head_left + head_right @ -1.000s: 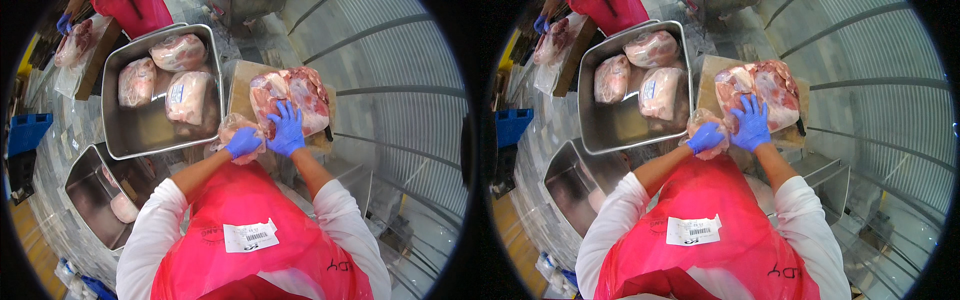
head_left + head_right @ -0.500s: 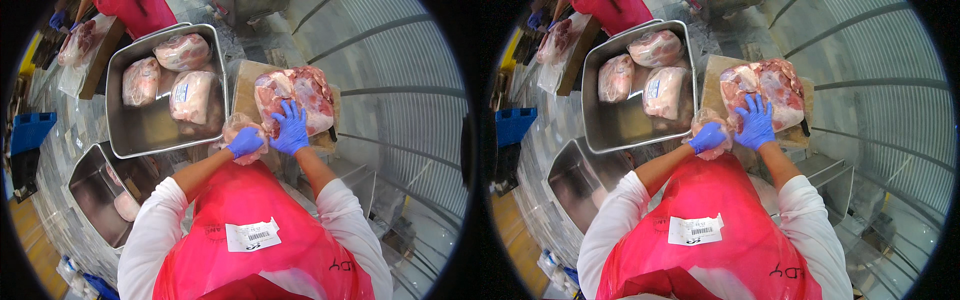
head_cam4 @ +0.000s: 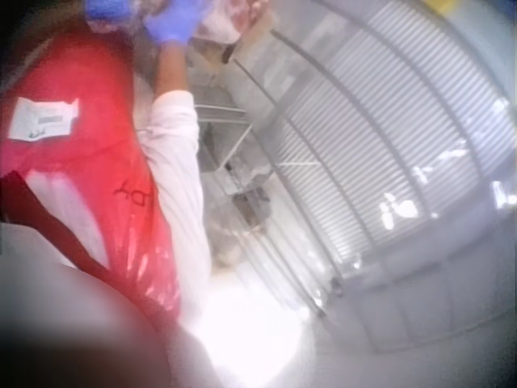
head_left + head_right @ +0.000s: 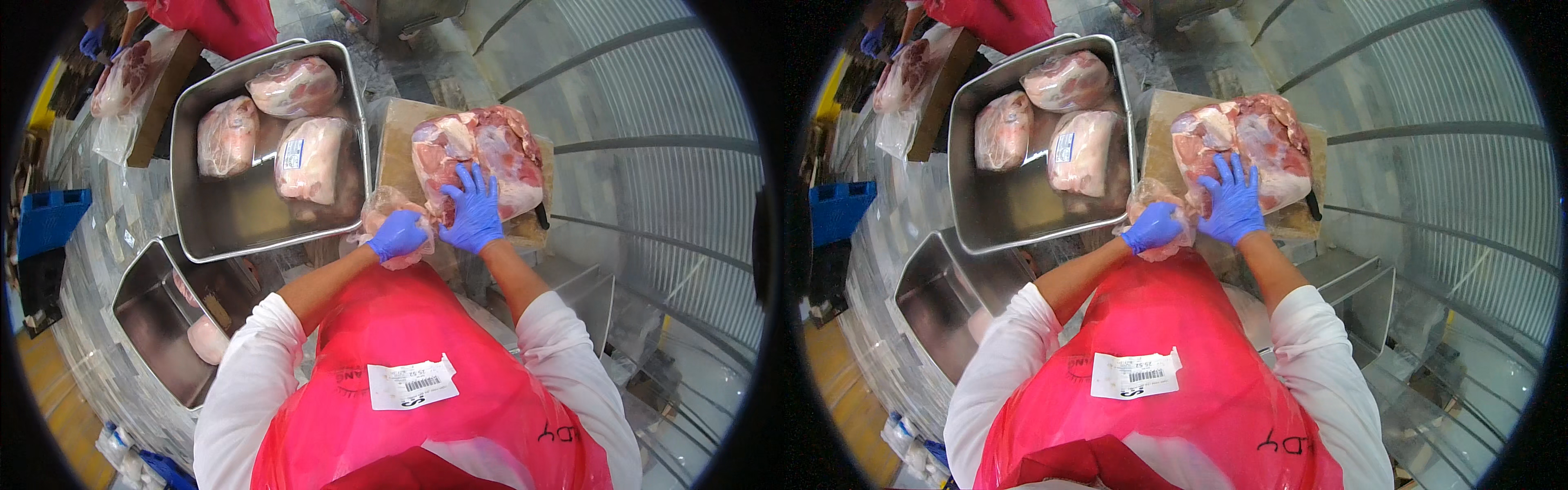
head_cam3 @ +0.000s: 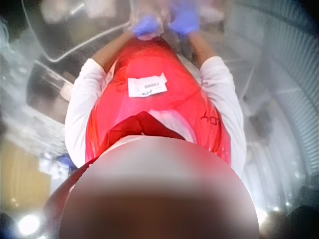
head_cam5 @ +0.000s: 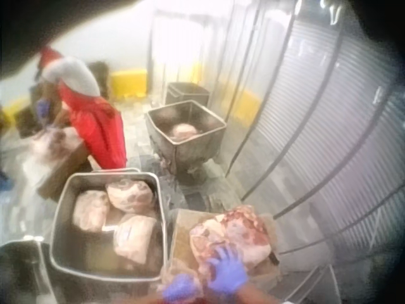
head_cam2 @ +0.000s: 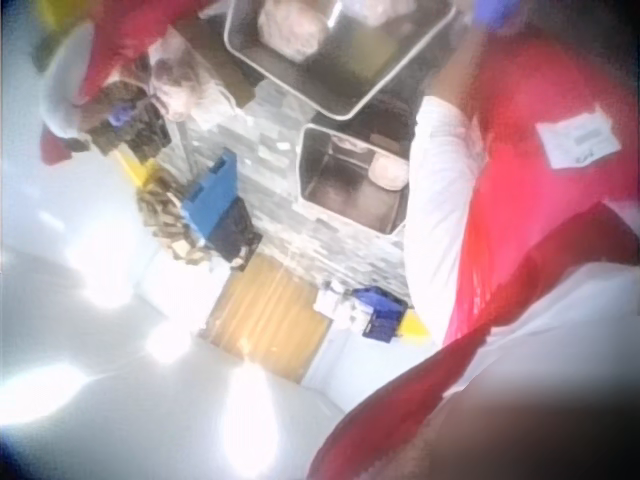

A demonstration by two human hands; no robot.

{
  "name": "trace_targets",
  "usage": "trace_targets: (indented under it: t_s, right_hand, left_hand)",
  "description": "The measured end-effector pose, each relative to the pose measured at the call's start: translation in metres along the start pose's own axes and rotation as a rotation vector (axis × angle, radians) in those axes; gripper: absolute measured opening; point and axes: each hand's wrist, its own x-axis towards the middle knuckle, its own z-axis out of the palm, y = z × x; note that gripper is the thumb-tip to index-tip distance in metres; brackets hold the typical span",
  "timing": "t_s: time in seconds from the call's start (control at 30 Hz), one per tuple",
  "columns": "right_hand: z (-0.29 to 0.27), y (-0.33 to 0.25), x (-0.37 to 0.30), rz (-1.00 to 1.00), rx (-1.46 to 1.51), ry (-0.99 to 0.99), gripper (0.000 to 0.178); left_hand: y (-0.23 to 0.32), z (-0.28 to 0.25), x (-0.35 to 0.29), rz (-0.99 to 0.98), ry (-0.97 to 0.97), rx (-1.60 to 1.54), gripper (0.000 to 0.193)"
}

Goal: The person removes vacuum-sealed packages of raw meat from a metal bin and places them on a cutting board. They then open the plastic packaging by hand and transfer the meat to another bin. The process is repeated for multiple packages.

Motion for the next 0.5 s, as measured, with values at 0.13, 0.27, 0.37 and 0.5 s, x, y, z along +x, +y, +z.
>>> trace_targets:
  t_s: [0.13,0.27,0.37,0.5]
  right_hand:
    - [-0.009,-0.006,0.002,-0.045,0.006,-0.049,0.073]
    - [-0.005,-0.002,-0.004,-0.041,-0.005,-0.033,0.074]
    - [-0.002,-0.002,0.004,-0.039,-0.015,-0.033,0.074]
    - [0.001,0.000,-0.001,-0.007,-0.031,-0.036,0.075]
  left_hand:
    - [-0.060,0.028,0.026,0.301,0.185,0.555,0.024]
    - [-0.030,-0.012,0.031,-0.378,-0.064,-0.144,0.026]
    - [-0.050,0.027,0.059,-0.105,0.579,0.411,0.027]
    - [-0.004,-0.004,0.027,-0.272,0.026,-0.011,0.030]
